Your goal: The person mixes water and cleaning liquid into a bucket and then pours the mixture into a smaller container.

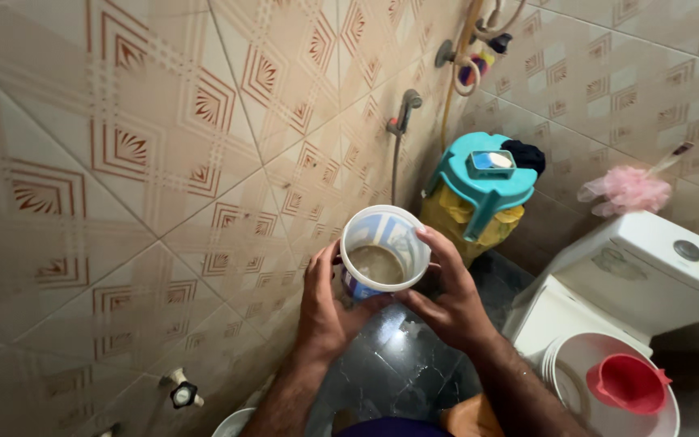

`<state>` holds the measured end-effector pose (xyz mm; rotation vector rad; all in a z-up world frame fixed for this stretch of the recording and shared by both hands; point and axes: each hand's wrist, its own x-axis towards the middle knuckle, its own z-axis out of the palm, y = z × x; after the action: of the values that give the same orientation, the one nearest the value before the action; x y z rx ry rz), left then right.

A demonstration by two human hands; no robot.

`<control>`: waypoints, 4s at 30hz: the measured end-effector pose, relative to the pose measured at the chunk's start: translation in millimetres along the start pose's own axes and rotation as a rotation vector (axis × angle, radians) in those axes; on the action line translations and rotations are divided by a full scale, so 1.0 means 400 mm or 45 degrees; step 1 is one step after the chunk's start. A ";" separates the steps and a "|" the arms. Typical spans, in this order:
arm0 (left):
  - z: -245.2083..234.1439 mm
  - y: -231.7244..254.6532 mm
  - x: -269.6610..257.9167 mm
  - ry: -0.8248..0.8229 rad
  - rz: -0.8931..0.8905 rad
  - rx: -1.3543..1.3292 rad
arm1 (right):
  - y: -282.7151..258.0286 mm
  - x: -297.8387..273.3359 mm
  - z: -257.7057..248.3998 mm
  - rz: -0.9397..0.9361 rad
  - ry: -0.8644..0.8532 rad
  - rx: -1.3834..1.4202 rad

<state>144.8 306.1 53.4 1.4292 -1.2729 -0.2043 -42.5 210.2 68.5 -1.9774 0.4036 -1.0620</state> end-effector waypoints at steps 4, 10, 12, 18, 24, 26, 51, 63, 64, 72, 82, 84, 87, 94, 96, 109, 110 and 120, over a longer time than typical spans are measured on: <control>-0.005 0.012 -0.033 0.061 -0.074 0.051 | 0.009 -0.005 0.011 0.172 -0.056 0.027; 0.029 0.087 -0.088 0.171 -0.240 0.114 | 0.002 -0.023 -0.007 0.237 -0.155 0.065; 0.049 0.110 -0.110 0.214 -0.233 0.046 | -0.008 -0.034 -0.028 0.076 -0.182 -0.032; 0.103 0.148 -0.174 0.270 -0.253 -0.047 | -0.016 -0.059 -0.074 -0.128 -0.205 -0.070; 0.108 0.168 -0.223 0.243 -0.304 0.189 | 0.025 -0.103 -0.104 0.080 -0.208 0.192; 0.106 0.166 -0.231 0.223 -0.377 0.256 | 0.048 -0.120 -0.105 0.366 -0.197 0.497; 0.003 0.206 -0.367 0.045 -0.785 0.054 | -0.069 -0.163 -0.026 0.520 -0.283 0.620; -0.182 0.259 -0.475 0.275 -0.441 -0.008 | -0.260 -0.237 0.131 -0.172 -0.428 0.241; -0.192 0.263 -0.481 0.275 -0.463 -0.003 | -0.266 -0.243 0.142 -0.198 -0.424 0.217; -0.244 0.247 -0.543 0.246 -0.499 0.092 | -0.231 -0.286 0.201 0.241 -0.321 0.651; -0.276 0.275 -0.554 0.103 -0.216 -0.002 | -0.194 -0.247 0.201 0.987 0.017 1.008; -0.268 0.285 -0.543 0.124 -0.214 -0.075 | -0.178 -0.239 0.200 1.078 -0.013 1.070; -0.253 0.296 -0.521 0.150 -0.232 -0.124 | -0.140 -0.228 0.207 1.168 -0.086 1.197; -0.157 0.282 -0.438 0.129 -0.278 -0.098 | 0.030 -0.238 0.206 1.541 -0.316 1.424; -0.121 0.265 -0.414 0.143 -0.272 -0.063 | 0.086 -0.255 0.193 1.667 -0.421 1.472; 0.005 0.190 -0.354 0.372 -0.537 -0.251 | 0.162 -0.100 0.091 1.477 -0.438 1.107; 0.006 0.186 -0.356 0.402 -0.544 -0.320 | 0.186 -0.092 0.082 1.478 -0.436 1.072; -0.023 0.189 -0.392 0.472 -0.603 -0.386 | 0.195 -0.024 0.017 0.086 -0.636 0.992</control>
<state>46.9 449.1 35.5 1.4035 -0.5629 -0.4104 -34.9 173.0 -0.6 -1.4239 -0.1990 -0.5203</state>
